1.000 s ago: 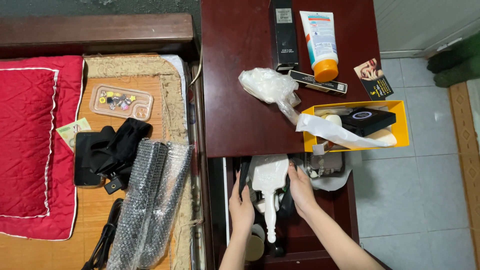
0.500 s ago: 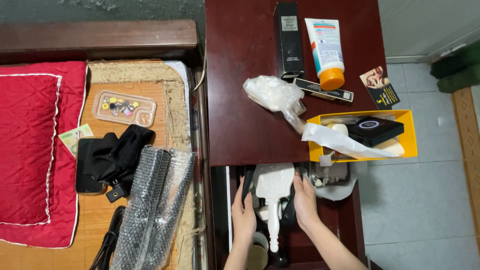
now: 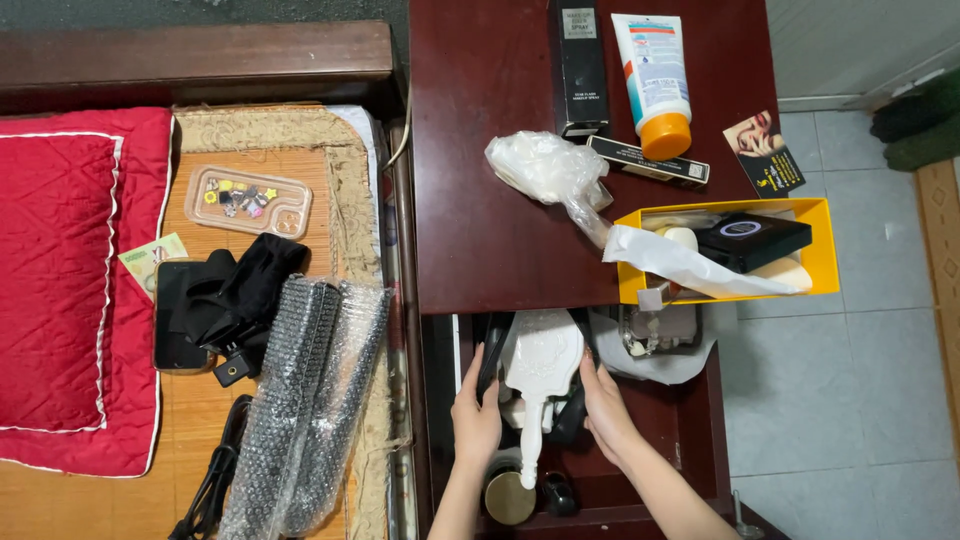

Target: Unboxing items from a yellow box and organizing them on a nightstand

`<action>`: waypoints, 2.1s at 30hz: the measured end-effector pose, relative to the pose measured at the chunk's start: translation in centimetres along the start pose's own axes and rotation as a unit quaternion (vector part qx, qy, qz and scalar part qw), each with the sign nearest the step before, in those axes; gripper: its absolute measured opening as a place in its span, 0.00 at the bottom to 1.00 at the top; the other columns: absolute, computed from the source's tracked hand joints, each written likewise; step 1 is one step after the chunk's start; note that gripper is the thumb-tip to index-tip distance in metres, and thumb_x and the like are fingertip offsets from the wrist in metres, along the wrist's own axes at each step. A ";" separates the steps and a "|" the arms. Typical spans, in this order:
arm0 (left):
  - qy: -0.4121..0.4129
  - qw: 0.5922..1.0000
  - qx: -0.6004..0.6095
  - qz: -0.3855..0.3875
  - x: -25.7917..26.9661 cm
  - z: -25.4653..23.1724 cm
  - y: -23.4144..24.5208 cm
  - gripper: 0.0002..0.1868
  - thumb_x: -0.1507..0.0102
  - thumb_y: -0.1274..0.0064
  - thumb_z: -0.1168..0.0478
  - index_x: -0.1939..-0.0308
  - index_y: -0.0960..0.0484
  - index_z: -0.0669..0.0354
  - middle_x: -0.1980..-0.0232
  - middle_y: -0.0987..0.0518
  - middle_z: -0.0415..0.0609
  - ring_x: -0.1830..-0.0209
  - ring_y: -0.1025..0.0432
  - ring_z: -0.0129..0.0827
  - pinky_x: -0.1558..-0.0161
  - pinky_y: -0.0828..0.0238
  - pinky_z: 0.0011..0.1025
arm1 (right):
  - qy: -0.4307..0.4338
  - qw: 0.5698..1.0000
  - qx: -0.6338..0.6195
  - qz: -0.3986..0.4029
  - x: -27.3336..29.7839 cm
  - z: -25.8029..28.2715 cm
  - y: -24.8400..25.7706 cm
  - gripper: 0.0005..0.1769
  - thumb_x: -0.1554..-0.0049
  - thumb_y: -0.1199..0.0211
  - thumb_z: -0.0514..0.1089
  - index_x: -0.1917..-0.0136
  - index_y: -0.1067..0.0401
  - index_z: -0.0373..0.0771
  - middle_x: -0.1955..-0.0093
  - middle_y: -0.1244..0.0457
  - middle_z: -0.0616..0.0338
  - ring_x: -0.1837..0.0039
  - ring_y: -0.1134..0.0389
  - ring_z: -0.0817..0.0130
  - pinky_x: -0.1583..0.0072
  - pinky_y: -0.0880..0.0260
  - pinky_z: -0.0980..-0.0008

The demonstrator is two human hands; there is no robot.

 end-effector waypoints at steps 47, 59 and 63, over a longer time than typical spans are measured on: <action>-0.092 0.987 -0.132 0.004 4.0 -6.1 2.5 0.21 0.37 0.60 0.57 0.40 0.26 0.52 0.40 0.22 0.44 0.39 0.29 0.32 0.39 0.35 0.29 | 0.120 0.990 0.072 -0.033 3.0 -0.9 4.2 0.28 0.44 0.47 0.48 0.29 0.37 0.49 0.31 0.37 0.61 0.29 0.40 0.70 0.33 0.42 0.56; -0.162 0.983 -0.084 -0.003 8.1 -13.8 3.3 0.12 0.37 0.56 0.56 0.55 0.20 0.52 0.55 0.17 0.41 0.56 0.24 0.26 0.51 0.31 0.26 | 0.269 0.954 -0.059 -0.119 8.9 2.3 9.4 0.03 0.44 0.41 0.36 0.57 0.32 0.33 0.53 0.30 0.41 0.46 0.28 0.59 0.44 0.26 0.63; -0.151 0.985 -0.082 -0.003 7.1 -13.5 1.8 0.06 0.37 0.53 0.59 0.63 0.21 0.53 0.61 0.17 0.41 0.59 0.24 0.26 0.54 0.32 0.25 | 0.299 0.940 -0.114 -0.117 9.6 4.3 10.6 0.06 0.42 0.44 0.36 0.58 0.38 0.32 0.57 0.33 0.38 0.50 0.28 0.52 0.45 0.25 0.58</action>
Point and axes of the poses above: each hand's wrist, its own x-axis away from the middle knuckle, its own y-axis out of the back of the hand, z = x × y, the point moved 7 cm from there along -x, towards the middle knuckle
